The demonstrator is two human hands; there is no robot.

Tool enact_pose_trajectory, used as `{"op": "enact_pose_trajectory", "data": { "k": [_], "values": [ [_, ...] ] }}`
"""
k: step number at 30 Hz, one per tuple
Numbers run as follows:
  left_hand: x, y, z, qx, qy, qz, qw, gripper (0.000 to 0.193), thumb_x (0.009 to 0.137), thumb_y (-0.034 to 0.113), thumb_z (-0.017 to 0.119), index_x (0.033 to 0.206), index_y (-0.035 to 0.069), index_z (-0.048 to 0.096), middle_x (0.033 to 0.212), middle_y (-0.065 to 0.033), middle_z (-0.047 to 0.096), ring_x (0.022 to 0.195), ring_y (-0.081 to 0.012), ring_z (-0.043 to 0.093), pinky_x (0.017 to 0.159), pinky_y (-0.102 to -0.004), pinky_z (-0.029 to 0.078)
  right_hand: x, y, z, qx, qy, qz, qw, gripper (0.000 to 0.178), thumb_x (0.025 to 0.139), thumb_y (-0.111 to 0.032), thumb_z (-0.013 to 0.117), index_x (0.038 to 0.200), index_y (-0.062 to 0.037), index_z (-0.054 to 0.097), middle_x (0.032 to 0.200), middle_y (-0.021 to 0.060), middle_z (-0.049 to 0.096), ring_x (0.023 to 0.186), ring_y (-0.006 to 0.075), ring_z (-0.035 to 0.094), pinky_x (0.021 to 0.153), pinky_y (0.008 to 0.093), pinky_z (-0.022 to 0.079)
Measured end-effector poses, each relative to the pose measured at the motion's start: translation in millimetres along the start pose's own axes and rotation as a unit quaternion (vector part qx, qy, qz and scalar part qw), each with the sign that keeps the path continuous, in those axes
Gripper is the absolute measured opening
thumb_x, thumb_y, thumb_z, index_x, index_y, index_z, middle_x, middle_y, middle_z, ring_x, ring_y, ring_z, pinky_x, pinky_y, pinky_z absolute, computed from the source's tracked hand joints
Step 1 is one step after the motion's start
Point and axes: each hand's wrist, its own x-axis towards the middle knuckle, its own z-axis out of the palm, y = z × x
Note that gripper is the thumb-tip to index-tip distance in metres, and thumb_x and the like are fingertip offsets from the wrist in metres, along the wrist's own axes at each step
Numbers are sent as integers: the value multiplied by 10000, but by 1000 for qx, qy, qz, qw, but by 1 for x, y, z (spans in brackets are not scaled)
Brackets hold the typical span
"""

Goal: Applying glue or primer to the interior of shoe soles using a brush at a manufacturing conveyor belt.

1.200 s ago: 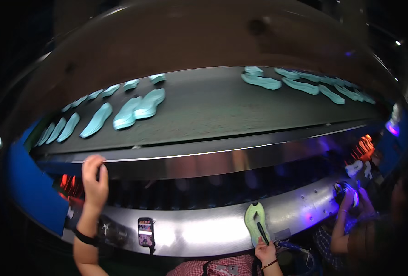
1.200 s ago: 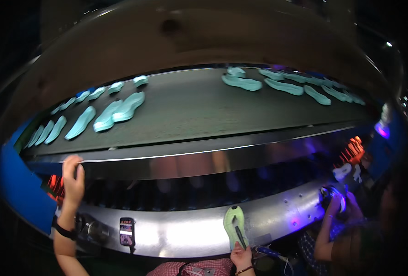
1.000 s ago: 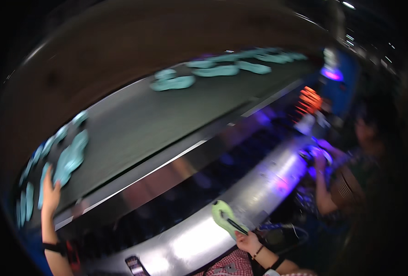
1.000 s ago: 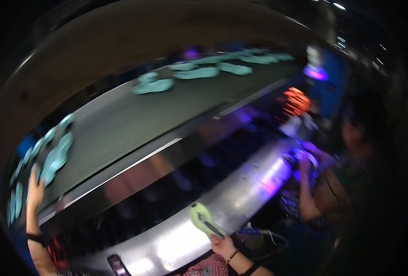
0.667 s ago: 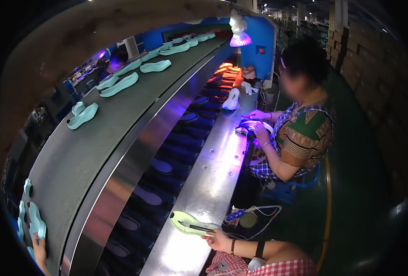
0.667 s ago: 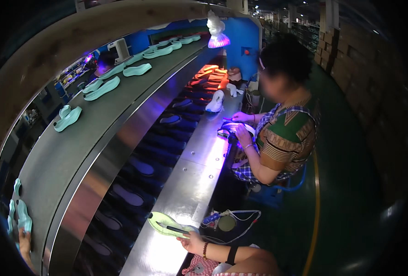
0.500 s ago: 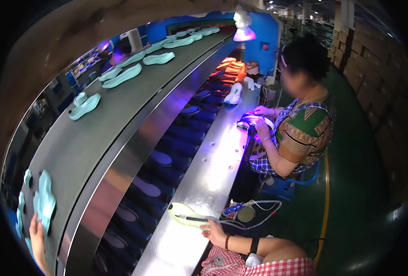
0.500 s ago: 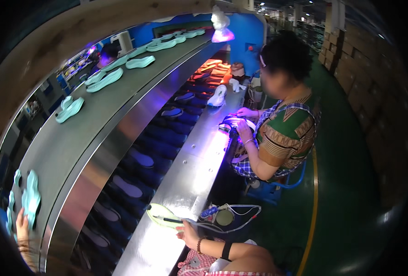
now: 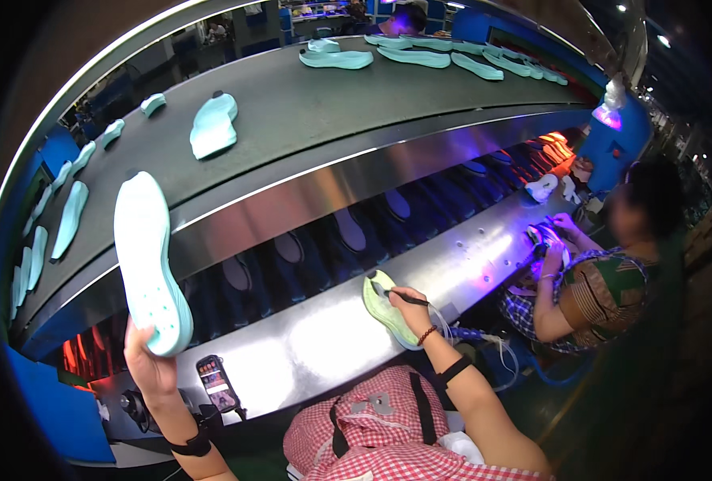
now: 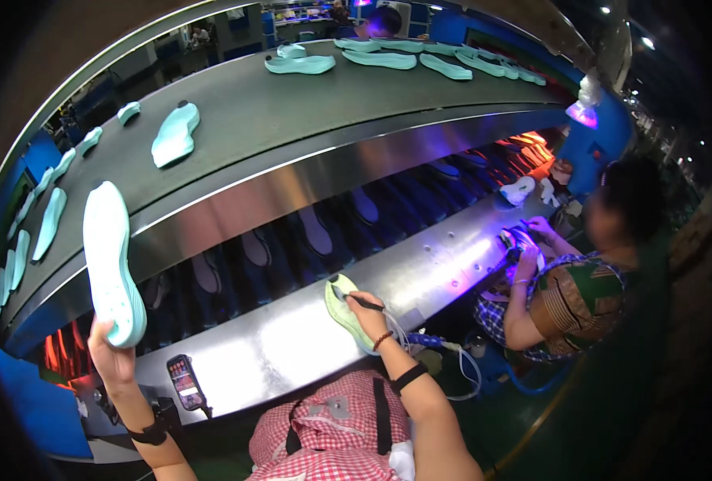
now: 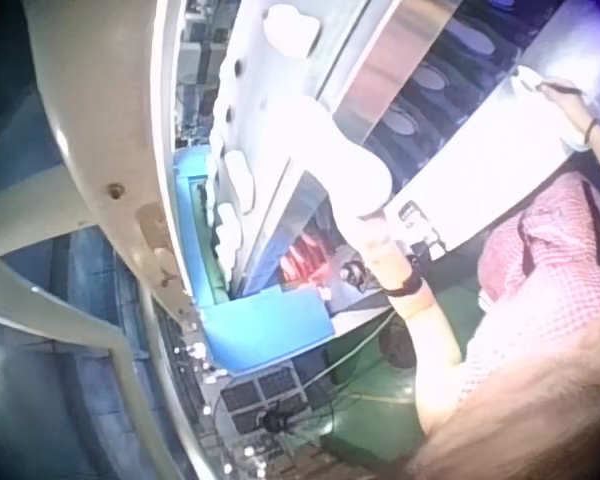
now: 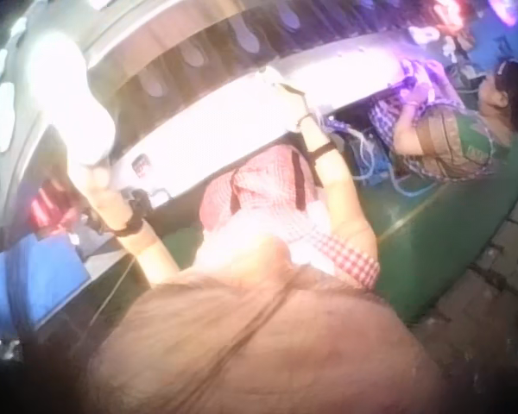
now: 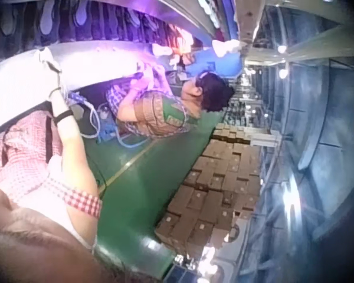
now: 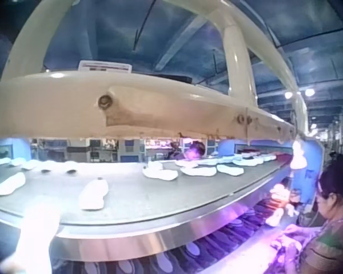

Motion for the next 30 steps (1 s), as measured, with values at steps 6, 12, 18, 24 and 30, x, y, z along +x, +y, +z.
{"op": "enact_pose_trajectory", "data": {
  "k": [6,12,18,24,30],
  "values": [
    [-76,-106,-57,-270,-219,-184,919,777,792,495,485,1335,16,204,1231,-247,384,967,-443,515,860,-615,368,-39,-36,13,190,-53,55,979,233,762,-43,634,982,26,596,879,65,619,759,100,573,711,203,461],
    [-97,-217,1,-268,-141,-334,893,874,740,686,383,1341,69,239,1287,-219,370,1140,-391,410,949,-535,323,-82,-82,47,224,-230,31,946,196,763,1,612,957,29,602,878,66,621,783,96,564,729,197,443],
    [-104,-209,28,-375,-110,-349,851,955,700,789,125,1334,88,265,1255,-213,406,1101,-399,442,942,-558,316,-89,-77,81,171,-292,90,937,177,760,-12,618,933,24,605,877,87,629,795,127,575,744,246,452],
    [-108,-198,27,-403,-114,-358,834,847,771,708,132,1302,77,326,1145,-217,493,1035,-390,492,925,-570,327,-82,-76,97,148,-296,102,938,175,759,2,598,931,32,599,870,92,618,784,128,555,734,257,447],
    [-113,-203,25,-385,-111,-330,855,827,782,684,134,1288,64,341,1161,-204,484,1038,-388,492,924,-563,331,-76,-81,104,112,-304,53,945,182,751,-19,633,925,29,606,865,85,633,792,120,581,725,229,460]
  ]
}}
